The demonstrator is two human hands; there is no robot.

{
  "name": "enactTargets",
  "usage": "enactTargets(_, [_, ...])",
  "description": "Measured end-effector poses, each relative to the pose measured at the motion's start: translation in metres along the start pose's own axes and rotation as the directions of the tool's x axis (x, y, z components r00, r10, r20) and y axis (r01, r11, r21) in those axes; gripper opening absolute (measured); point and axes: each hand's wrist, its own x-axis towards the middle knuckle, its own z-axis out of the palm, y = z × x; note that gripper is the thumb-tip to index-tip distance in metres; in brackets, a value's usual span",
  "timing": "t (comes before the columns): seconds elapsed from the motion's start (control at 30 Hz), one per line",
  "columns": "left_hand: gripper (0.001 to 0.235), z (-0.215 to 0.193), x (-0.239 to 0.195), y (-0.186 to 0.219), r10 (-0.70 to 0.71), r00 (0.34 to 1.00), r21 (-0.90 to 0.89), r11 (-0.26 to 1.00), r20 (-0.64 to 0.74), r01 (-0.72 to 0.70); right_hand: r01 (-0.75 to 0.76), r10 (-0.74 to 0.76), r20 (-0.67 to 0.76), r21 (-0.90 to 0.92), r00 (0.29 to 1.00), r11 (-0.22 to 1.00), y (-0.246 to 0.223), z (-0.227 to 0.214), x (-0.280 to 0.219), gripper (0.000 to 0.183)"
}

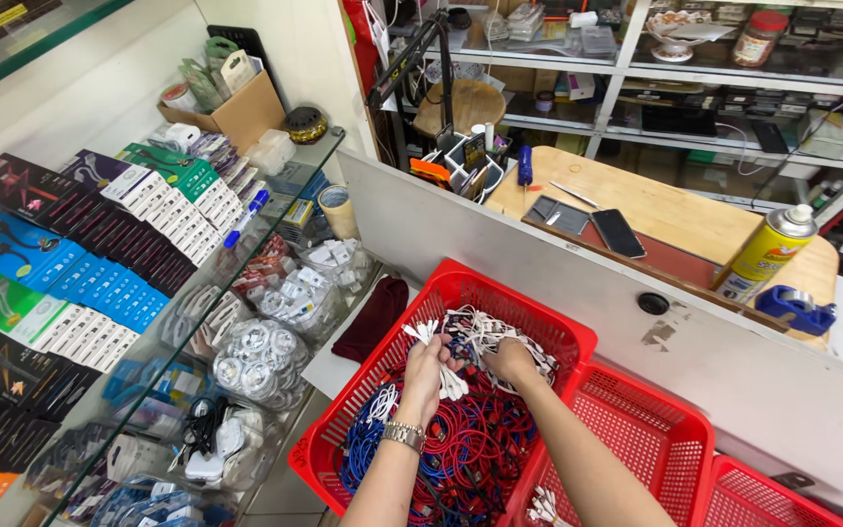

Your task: The person sorts tangled white, red, and blue cables from a large red basket into smaller red baskets. They wipe the counter with a maroon cloth, place rubber bands on the counter, and continue separating the white cables into a separate basket.

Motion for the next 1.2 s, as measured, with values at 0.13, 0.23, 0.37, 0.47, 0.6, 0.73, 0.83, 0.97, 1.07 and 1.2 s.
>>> enactTargets(0.13, [0.029, -0.015, 0.005, 0.001, -0.045, 0.999, -0.011, 0.999, -0.020, 0.044, -0.046, 0.045, 0.033, 0.034, 0.998, 0.998, -0.011, 0.000, 0.002, 0.042])
enactTargets(0.23, [0.026, -0.025, 0.009, -0.002, -0.064, 0.996, -0.055, 0.997, -0.059, 0.060, 0.016, -0.021, 0.028, 0.161, 0.999, 0.987, -0.036, -0.041, -0.006, 0.039])
enactTargets(0.37, [0.021, -0.027, 0.026, -0.010, -0.115, 0.991, -0.236, 0.967, -0.067, 0.097, 0.109, -0.111, -0.016, 0.353, 0.994, 0.929, -0.063, -0.121, -0.030, 0.028])
enactTargets(0.47, [0.021, -0.027, 0.027, -0.025, -0.176, 0.981, -0.331, 0.933, -0.083, 0.139, 0.200, -0.190, -0.070, 0.480, 0.979, 0.854, -0.071, -0.151, -0.067, 0.027])
enactTargets(0.6, [0.017, -0.006, 0.027, -0.030, -0.191, 0.982, -0.455, 0.874, 0.005, 0.172, 0.259, -0.291, -0.085, 0.728, 0.953, 0.635, -0.075, -0.173, -0.109, 0.030])
enactTargets(0.73, [0.024, 0.024, 0.010, -0.025, -0.211, 0.977, -0.473, 0.857, 0.040, 0.205, 0.437, -0.403, -0.201, 0.600, 0.893, 0.670, -0.070, -0.161, -0.153, 0.028])
enactTargets(0.83, [0.027, 0.038, -0.003, -0.025, -0.262, 0.964, -0.477, 0.842, 0.043, 0.250, 0.478, -0.439, -0.203, 0.496, 0.875, 0.725, -0.054, -0.140, -0.184, 0.025])
enactTargets(0.97, [0.026, 0.051, -0.006, -0.039, -0.185, 0.981, -0.458, 0.868, 0.065, 0.193, 0.341, -0.319, -0.138, 0.538, 0.938, 0.771, -0.036, -0.126, -0.198, 0.026])
enactTargets(1.07, [0.020, 0.061, -0.014, -0.057, -0.085, 0.996, -0.383, 0.919, 0.028, 0.090, 0.347, -0.317, -0.151, 0.538, 0.936, 0.769, -0.027, -0.128, -0.199, 0.029])
enactTargets(1.2, [0.022, 0.072, -0.028, -0.060, -0.003, 0.999, -0.265, 0.964, 0.040, 0.013, 0.248, -0.108, -0.244, 0.675, 0.964, 0.694, -0.035, -0.139, -0.188, 0.028])
